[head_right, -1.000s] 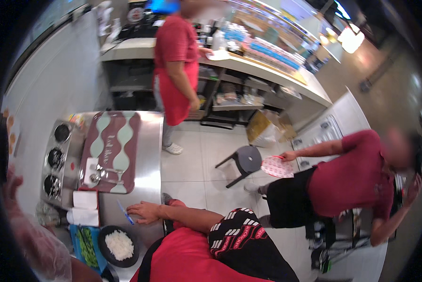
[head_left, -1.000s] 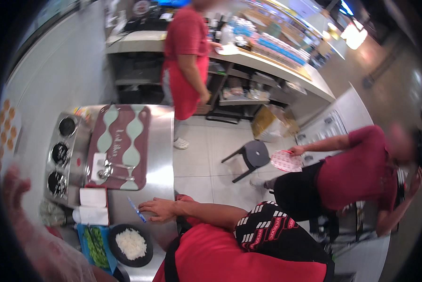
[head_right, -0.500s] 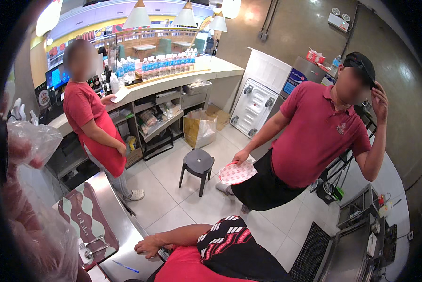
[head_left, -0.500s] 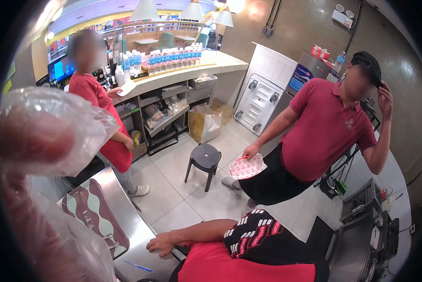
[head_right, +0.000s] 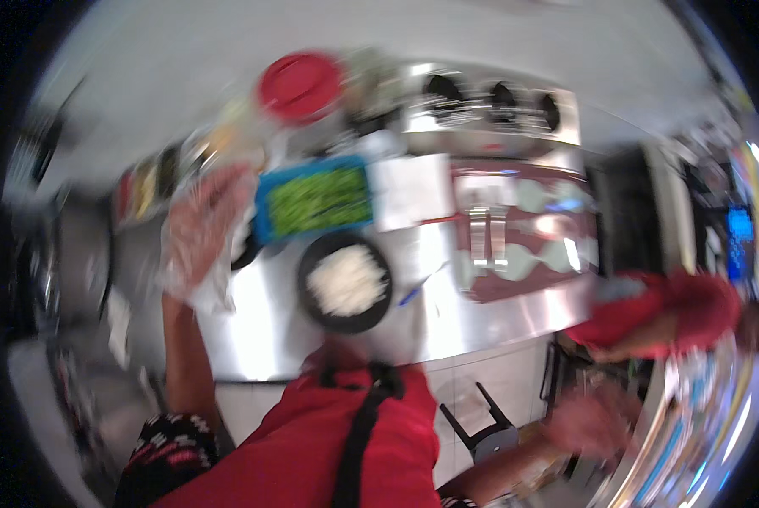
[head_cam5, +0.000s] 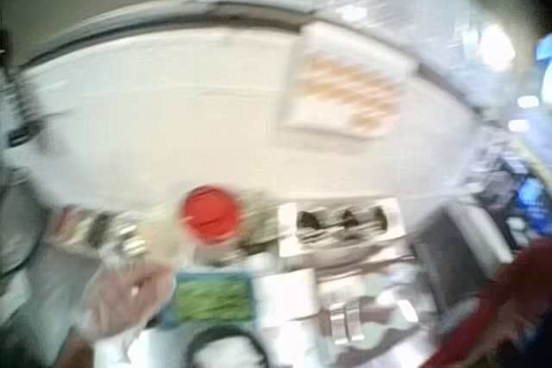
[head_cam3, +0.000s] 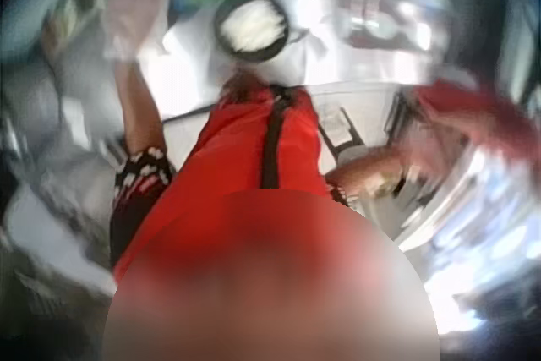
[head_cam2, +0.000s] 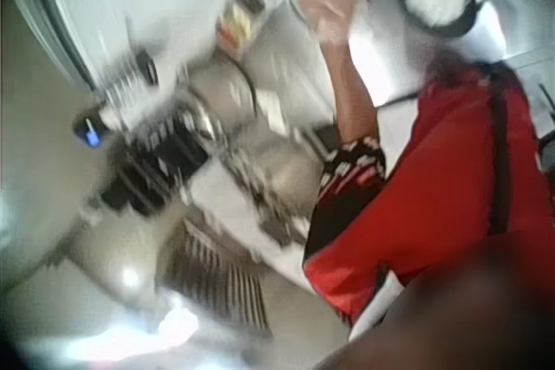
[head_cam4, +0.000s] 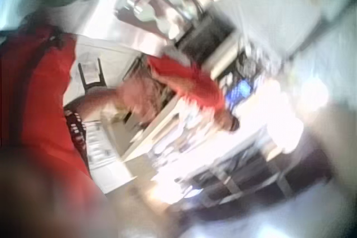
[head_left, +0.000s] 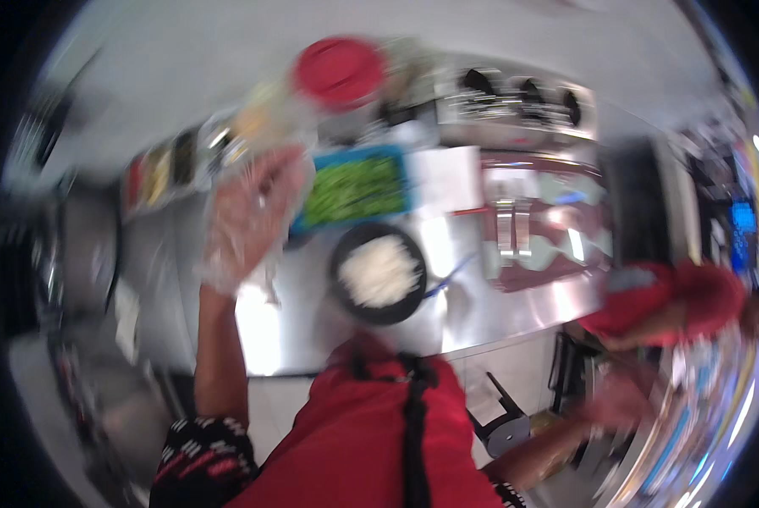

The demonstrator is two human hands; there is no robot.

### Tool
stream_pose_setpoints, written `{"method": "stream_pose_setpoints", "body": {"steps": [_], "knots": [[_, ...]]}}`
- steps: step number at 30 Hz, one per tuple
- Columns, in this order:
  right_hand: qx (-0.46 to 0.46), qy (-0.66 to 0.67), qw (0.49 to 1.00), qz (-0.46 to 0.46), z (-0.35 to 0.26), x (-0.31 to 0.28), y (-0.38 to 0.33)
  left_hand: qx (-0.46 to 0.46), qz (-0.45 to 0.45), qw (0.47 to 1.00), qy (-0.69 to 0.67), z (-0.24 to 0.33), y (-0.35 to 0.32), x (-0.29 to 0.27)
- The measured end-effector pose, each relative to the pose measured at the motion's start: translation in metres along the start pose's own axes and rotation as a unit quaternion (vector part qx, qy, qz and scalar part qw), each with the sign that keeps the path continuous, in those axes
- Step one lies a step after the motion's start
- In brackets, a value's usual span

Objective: The person assembles a rice bowl by adding lettuce to a bowl of rice, then retrieves a pan of cooked egg and meat from the stove and pours it over the rice. They season the dish with a shaker and place the bowl on a tray with cutlery before carrying it to the service counter.

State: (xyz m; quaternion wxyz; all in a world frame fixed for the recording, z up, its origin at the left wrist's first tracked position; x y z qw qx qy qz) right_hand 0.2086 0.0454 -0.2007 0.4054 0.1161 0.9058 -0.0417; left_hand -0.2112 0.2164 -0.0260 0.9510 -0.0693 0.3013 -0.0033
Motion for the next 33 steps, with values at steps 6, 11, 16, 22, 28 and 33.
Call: {"method": "stream_pose_setpoints", "body": {"steps": [6,11,16,22,28,33], "knots": [[-0.104,0.226,0.96,0.124,-0.051,-0.165,0.056,-0.086,0.129,0.981,0.119,-0.057,-0.068,-0.022],[-0.233,0.371,0.892,-0.109,-0.148,-0.175,0.097,0.062,0.069,0.96,0.265,-0.025,-0.063,0.081],[-0.211,-0.023,0.934,-0.289,-0.14,-0.063,0.08,0.121,0.082,0.945,0.294,0.034,0.015,0.148],[-0.182,-0.012,0.936,-0.3,-0.079,-0.085,0.076,0.031,-0.156,0.879,0.45,0.012,0.085,0.195],[-0.142,-0.021,0.944,-0.298,-0.016,-0.104,0.098,-0.047,0.071,0.935,0.345,0.006,0.049,0.085],[-0.163,-0.001,0.932,-0.324,-0.011,-0.092,0.116,-0.16,0.017,0.865,0.474,-0.037,0.023,0.066]]}}
Point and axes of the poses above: each hand's wrist, its own y-axis towards the middle knuckle, its own x-axis out of the palm, z = x × y, the point moved 8 cm from there along y, towards the middle knuckle, and after that the axes turned 9 degrees about -x, right-handed, at the moved point
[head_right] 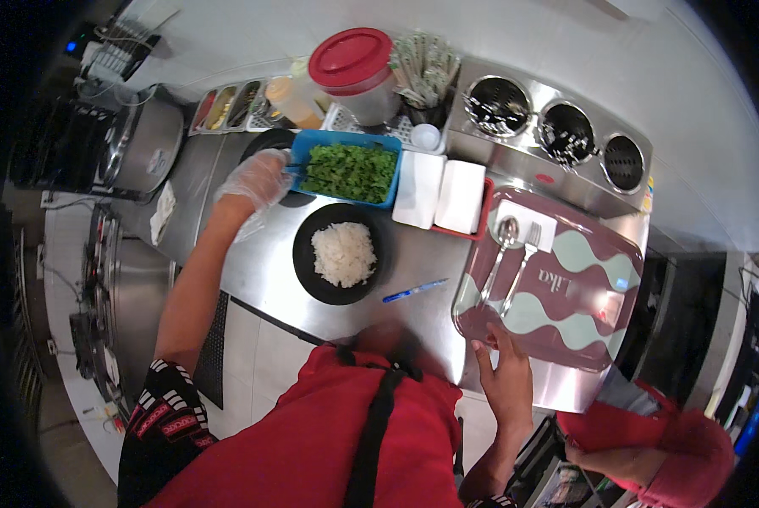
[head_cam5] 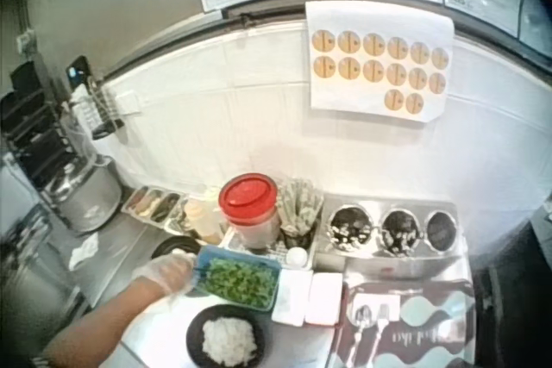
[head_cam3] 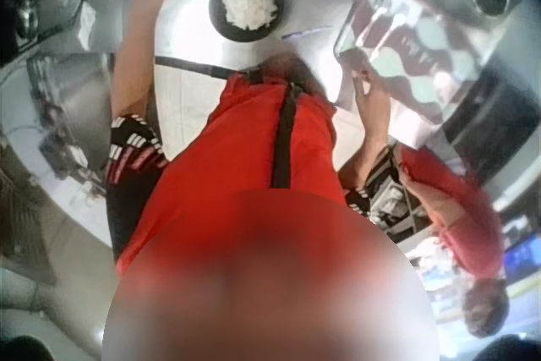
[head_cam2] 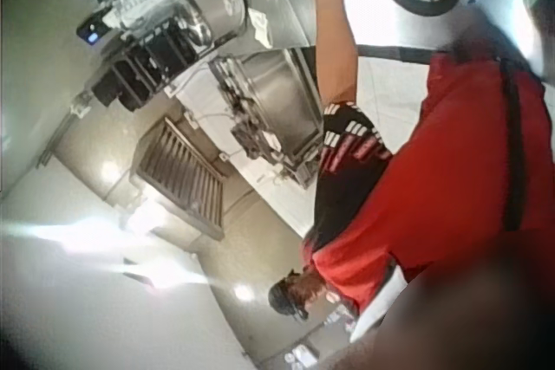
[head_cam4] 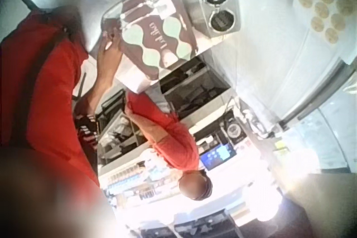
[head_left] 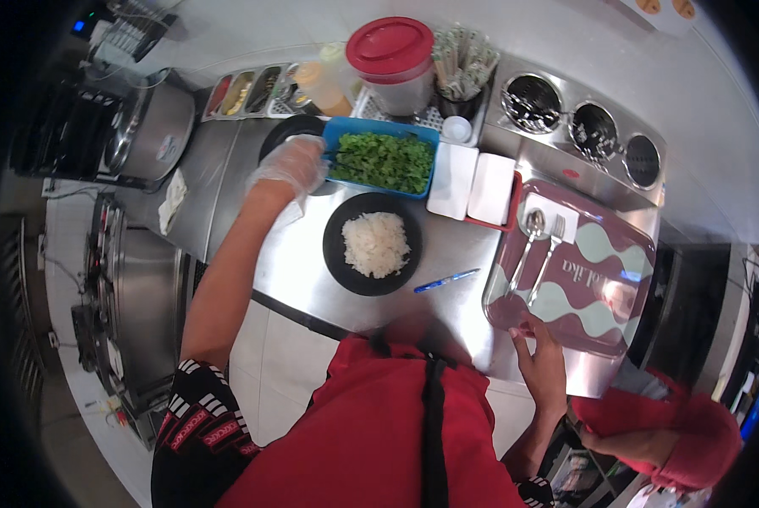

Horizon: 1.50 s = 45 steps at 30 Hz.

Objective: The person assembles a rice bowl by adding lettuce to a bowl of rice, then retrieves a pan of cooked egg and meat from the stove and pours it over the rice. They season the dish with a shaker and place the bowl on a tray with cutlery before carrying it to the service counter.

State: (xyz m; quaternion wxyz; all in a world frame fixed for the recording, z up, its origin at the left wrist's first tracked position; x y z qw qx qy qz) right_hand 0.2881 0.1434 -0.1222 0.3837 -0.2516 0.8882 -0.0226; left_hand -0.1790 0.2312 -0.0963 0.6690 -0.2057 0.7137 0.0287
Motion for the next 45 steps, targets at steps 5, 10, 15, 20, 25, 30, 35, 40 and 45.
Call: {"method": "stream_pose_setpoints", "body": {"steps": [5,10,15,20,25,30,35,40,45], "knots": [[-0.066,0.038,0.997,0.002,-0.015,0.0,0.017,-0.003,0.034,0.999,0.008,-0.002,-0.017,-0.014],[-0.035,0.031,0.998,-0.032,-0.007,0.012,0.02,0.017,0.042,0.999,-0.012,0.018,-0.029,-0.018],[-0.019,0.017,0.999,-0.033,0.0,0.016,0.013,0.046,-0.033,0.998,0.003,0.043,-0.02,0.009],[0.008,0.025,1.0,-0.014,0.011,0.019,0.001,0.02,0.004,0.999,-0.037,0.023,-0.042,-0.028],[-0.005,0.012,1.0,-0.024,0.006,0.029,0.006,0.034,0.1,0.99,-0.09,0.019,-0.077,-0.076],[-0.044,0.034,0.998,-0.018,-0.015,0.029,0.013,0.043,0.196,0.972,-0.123,0.008,-0.103,-0.108],[-0.052,0.024,0.998,-0.036,-0.022,0.035,0.016,0.024,0.245,0.961,-0.124,-0.01,-0.137,-0.136],[-0.066,0.008,0.996,-0.053,-0.024,0.039,0.016,-0.014,0.307,0.944,-0.122,-0.017,-0.17,-0.163],[-0.068,0.0,0.996,-0.056,-0.026,0.04,0.017,-0.027,0.244,0.954,-0.169,-0.016,-0.197,-0.142]]}}
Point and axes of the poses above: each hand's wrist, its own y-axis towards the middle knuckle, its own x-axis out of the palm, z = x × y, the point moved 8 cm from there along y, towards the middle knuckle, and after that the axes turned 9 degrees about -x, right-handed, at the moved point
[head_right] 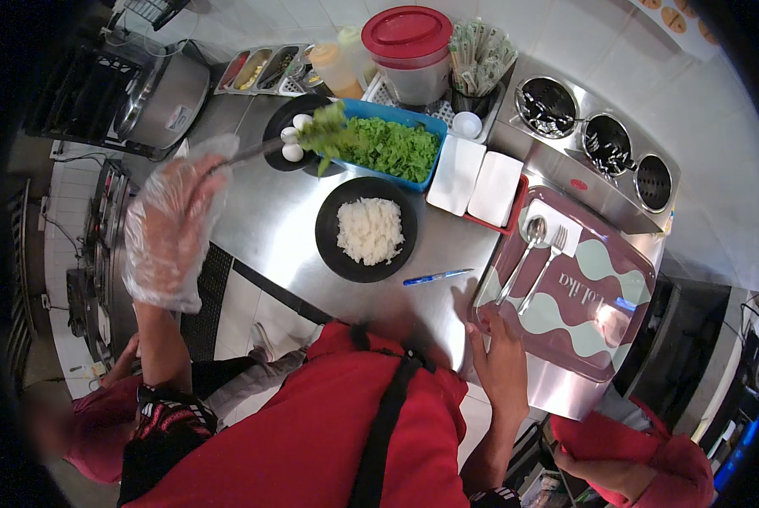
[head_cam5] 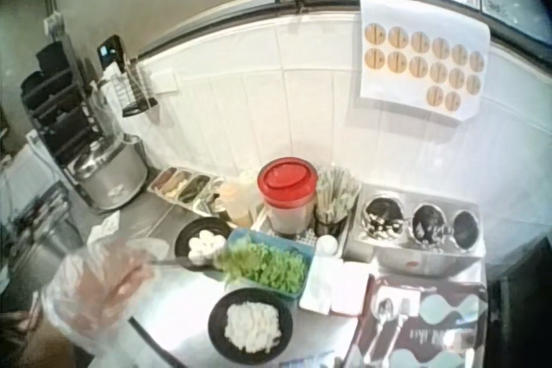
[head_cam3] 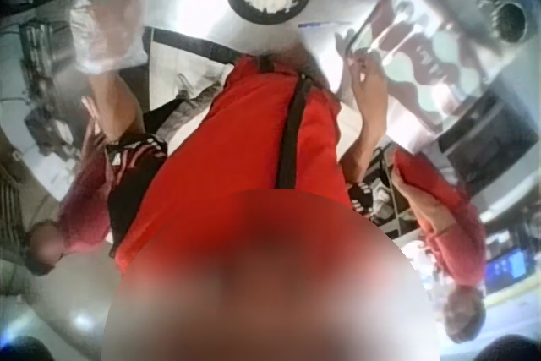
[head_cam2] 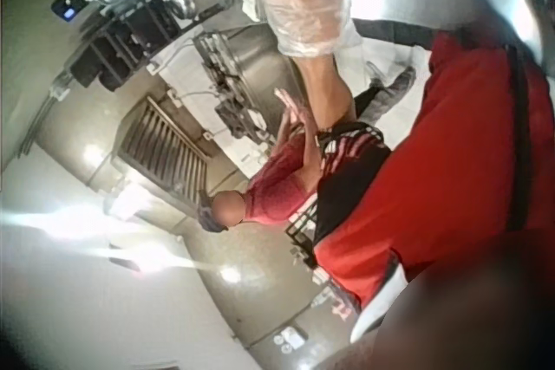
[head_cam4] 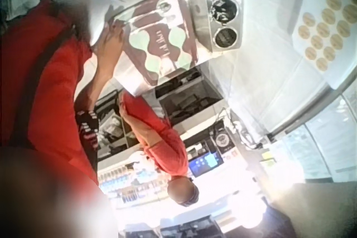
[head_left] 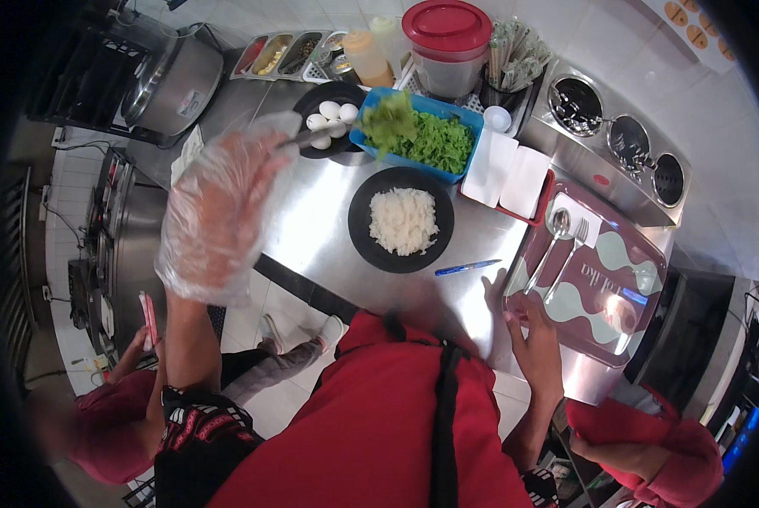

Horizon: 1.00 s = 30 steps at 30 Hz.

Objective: The person assembles a rice bowl by adding lettuce to a bowl of rice, then retrieves a pan of cooked egg and meat from the stove and pours it over the rice. They season the dish with a shaker and place the bowl on a tray with cutlery before carrying it to the service counter.

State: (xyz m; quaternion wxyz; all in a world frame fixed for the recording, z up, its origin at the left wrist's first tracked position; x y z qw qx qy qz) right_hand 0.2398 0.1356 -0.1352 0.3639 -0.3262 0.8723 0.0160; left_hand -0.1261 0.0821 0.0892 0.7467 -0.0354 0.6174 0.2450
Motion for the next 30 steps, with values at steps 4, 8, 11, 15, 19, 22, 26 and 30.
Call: {"method": "stream_pose_setpoints", "body": {"steps": [4,8,11,15,19,22,26,30], "knots": [[0.014,-0.003,1.0,-0.006,0.004,0.002,-0.002,0.074,-0.125,0.989,-0.024,-0.002,-0.042,0.042],[0.009,0.007,1.0,0.002,0.005,0.006,-0.004,-0.001,-0.266,0.953,-0.147,-0.014,-0.077,0.105],[0.021,0.008,1.0,-0.009,0.007,0.009,-0.003,0.189,-0.13,0.973,0.005,0.016,-0.085,0.134],[0.015,0.009,1.0,-0.015,0.006,0.009,0.0,0.128,-0.237,0.961,0.056,0.02,-0.084,0.188],[0.017,0.006,1.0,-0.011,0.008,0.006,-0.001,0.14,-0.224,0.961,0.08,0.031,-0.085,0.188],[0.027,0.01,1.0,-0.012,0.013,0.006,-0.002,0.108,-0.235,0.964,0.055,0.031,-0.087,0.178],[0.031,0.017,0.999,-0.013,0.016,0.008,0.0,0.094,-0.178,0.979,0.043,0.034,-0.084,0.155],[0.044,0.011,0.999,-0.023,0.019,0.008,0.001,0.005,-0.231,0.972,0.049,0.03,-0.08,0.146]]}}
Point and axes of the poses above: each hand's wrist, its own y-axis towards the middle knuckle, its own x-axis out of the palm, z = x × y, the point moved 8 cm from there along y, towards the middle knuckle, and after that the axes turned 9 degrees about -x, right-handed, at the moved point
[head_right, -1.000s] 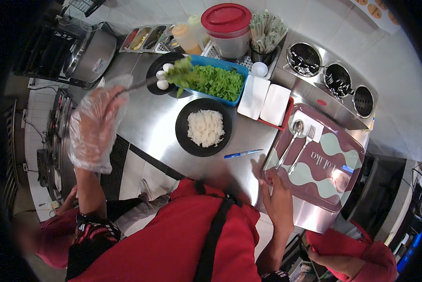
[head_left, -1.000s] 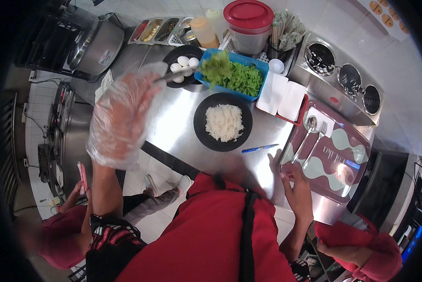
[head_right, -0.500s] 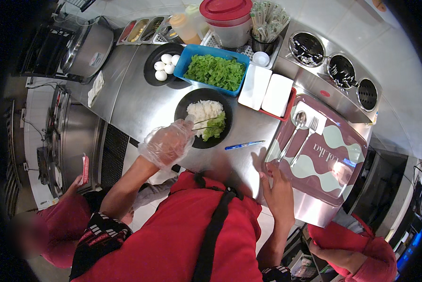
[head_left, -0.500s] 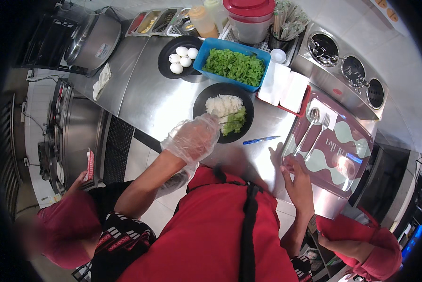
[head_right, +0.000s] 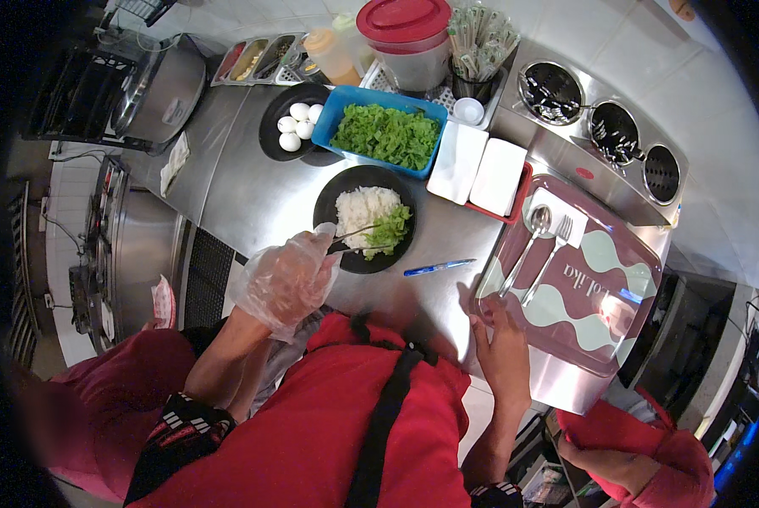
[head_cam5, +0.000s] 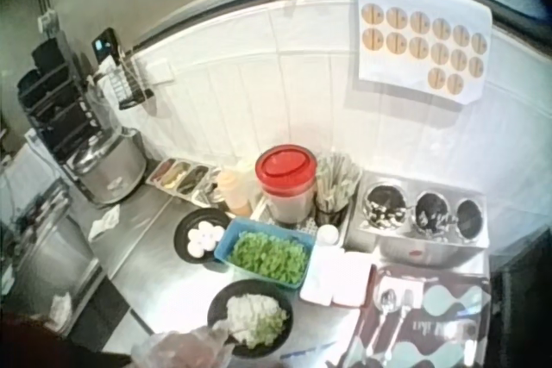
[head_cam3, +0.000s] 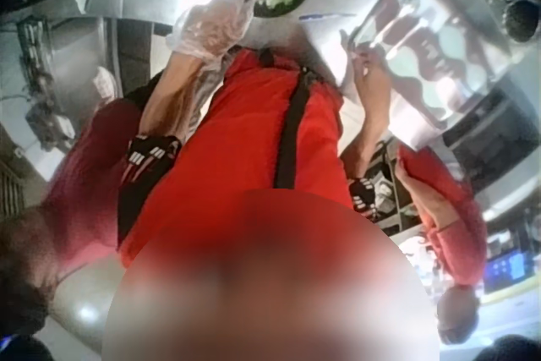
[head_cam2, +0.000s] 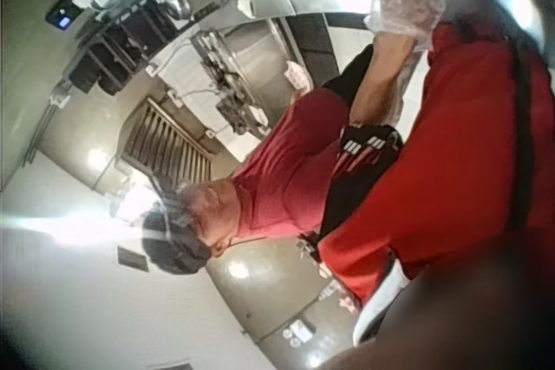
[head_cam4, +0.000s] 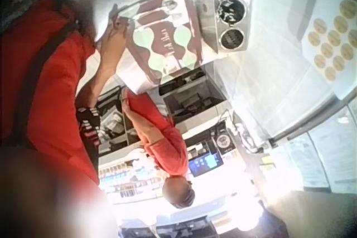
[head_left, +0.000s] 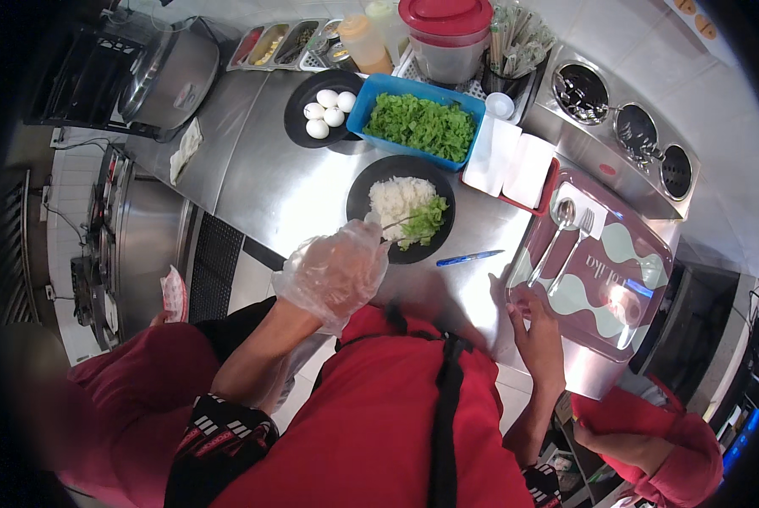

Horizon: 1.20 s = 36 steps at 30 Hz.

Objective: The person assembles a rice bowl by adding lettuce to a bowl of rice, then retrieves a pan of cooked egg and meat from the stove and pours it over the rice. They season the dish with a shaker and place the bowl on a tray with cutlery before carrying it to the service counter.

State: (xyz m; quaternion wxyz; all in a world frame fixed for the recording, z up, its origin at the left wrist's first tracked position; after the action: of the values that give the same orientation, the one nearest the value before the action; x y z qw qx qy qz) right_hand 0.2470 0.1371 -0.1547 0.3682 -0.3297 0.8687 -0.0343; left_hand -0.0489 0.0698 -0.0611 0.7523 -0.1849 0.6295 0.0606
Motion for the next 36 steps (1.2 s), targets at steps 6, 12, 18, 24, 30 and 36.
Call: {"method": "stream_pose_setpoints", "body": {"steps": [6,12,18,24,30,36], "knots": [[-0.01,-0.012,1.0,0.019,0.007,-0.006,-0.005,0.033,0.057,0.998,-0.023,0.008,0.026,-0.039],[0.0,-0.008,1.0,0.009,0.017,-0.004,-0.005,-0.029,0.103,0.994,-0.02,-0.02,0.083,-0.066],[-0.019,0.003,1.0,0.021,0.008,-0.008,-0.001,-0.036,0.034,0.998,0.03,-0.033,0.149,-0.015],[-0.016,0.01,0.999,0.039,0.015,-0.008,-0.008,-0.005,0.038,0.999,0.0,-0.035,0.152,-0.008],[-0.002,-0.002,1.0,0.027,0.02,-0.001,-0.011,-0.027,0.093,0.995,-0.04,-0.046,0.129,-0.051],[-0.03,0.01,0.999,0.023,0.012,0.0,-0.004,-0.028,0.161,0.986,-0.031,-0.044,0.109,-0.071]]}}
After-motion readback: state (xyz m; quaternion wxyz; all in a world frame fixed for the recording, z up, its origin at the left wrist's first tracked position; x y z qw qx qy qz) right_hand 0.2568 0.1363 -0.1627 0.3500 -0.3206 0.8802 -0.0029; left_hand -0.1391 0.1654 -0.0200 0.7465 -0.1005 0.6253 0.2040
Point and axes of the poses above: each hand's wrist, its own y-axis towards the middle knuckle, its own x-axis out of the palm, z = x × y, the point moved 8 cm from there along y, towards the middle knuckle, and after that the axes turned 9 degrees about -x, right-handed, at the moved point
